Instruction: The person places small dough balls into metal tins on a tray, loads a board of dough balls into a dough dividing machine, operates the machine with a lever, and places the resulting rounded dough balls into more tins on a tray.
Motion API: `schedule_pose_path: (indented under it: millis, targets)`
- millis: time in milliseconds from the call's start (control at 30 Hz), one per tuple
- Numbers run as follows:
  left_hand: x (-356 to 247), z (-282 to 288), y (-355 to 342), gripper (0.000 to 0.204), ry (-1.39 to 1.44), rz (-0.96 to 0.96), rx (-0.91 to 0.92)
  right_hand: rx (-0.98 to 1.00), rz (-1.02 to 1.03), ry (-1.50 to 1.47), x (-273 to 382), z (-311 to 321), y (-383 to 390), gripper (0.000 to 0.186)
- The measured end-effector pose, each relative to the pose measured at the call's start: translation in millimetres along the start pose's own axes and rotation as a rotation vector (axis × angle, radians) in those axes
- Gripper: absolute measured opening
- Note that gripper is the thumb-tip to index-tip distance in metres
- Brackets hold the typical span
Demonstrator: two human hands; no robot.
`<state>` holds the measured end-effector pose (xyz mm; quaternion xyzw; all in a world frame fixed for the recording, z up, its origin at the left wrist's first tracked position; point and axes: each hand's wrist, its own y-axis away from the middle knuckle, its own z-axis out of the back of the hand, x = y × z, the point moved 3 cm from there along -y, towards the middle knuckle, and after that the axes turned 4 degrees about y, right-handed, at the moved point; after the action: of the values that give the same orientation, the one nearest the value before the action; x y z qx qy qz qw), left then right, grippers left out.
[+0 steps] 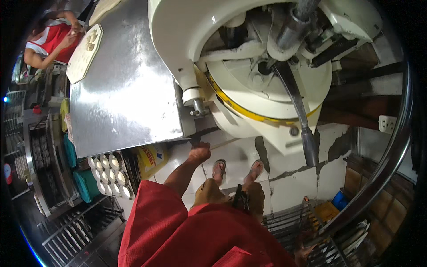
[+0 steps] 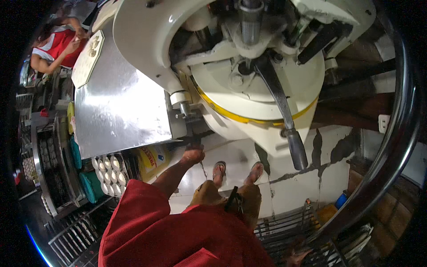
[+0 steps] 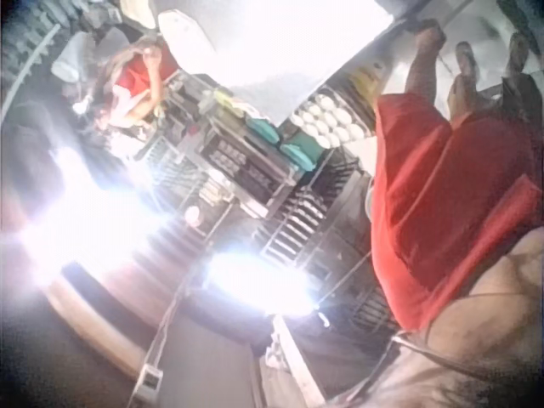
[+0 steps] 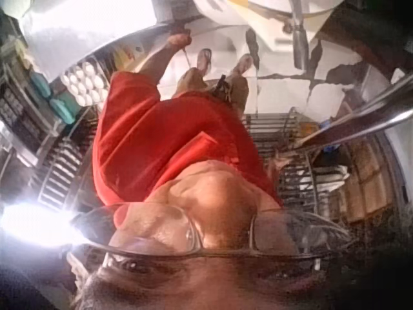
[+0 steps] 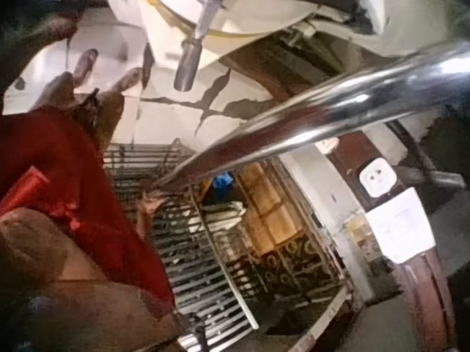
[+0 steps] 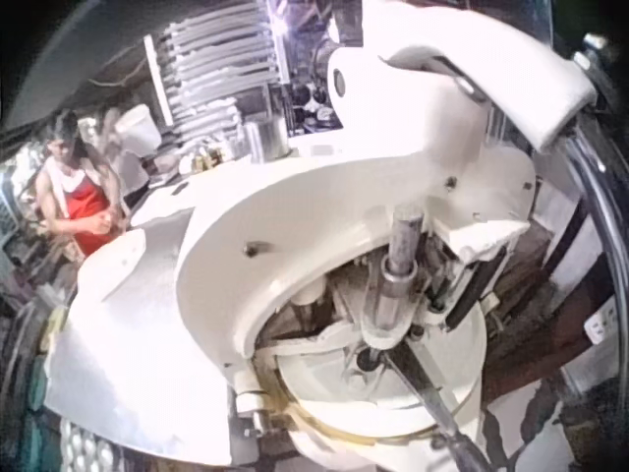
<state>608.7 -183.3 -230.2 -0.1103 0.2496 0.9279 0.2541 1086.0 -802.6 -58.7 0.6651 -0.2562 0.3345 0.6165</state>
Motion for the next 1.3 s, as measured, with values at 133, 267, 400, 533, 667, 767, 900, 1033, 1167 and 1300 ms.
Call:
schedule_pose_path:
  millis: [133,267,400,533,667,767,900,1033,1167,1300]
  targets:
    - [22.4,-22.6,-1.3,0.024,-0.007,0.075,0.020,0.126,0.127,0.033,30.2,-87.5,35.3,0.059]
    - [23.0,-21.4,-2.5,0.026,-0.002,0.101,0.068,0.471,0.625,0.740,50.4,-220.8,103.8,0.053]
    - [28.1,-16.7,-3.0,0.025,0.025,0.112,0.116,0.501,1.066,1.081,42.9,-216.1,102.4,0.050]
    - [23.0,-7.4,4.7,0.028,0.024,0.151,0.130,0.624,1.105,1.181,37.8,-177.3,83.5,0.064]
    - [23.7,-10.3,7.8,0.026,-0.027,0.129,0.098,0.531,0.889,1.104,25.1,-153.6,79.1,0.054]
    - [23.1,-7.4,2.7,0.026,-0.032,0.121,0.103,0.485,0.878,1.113,31.2,-146.2,70.4,0.052]
    - [24.2,-8.2,7.2,0.027,-0.023,0.131,0.129,0.422,0.323,0.526,25.1,-133.3,59.5,0.052]
    - [32.8,-23.4,5.4,0.026,-0.052,0.105,0.065,0.572,0.922,1.024,25.9,-174.5,83.5,0.054]
    - [23.9,-9.3,4.3,0.025,0.008,0.077,0.072,0.473,0.453,0.562,28.1,-141.6,72.1,0.058]
    - [36.3,-24.1,8.9,0.025,-0.009,0.086,-0.004,0.589,0.608,0.866,30.4,-175.7,83.9,0.058]
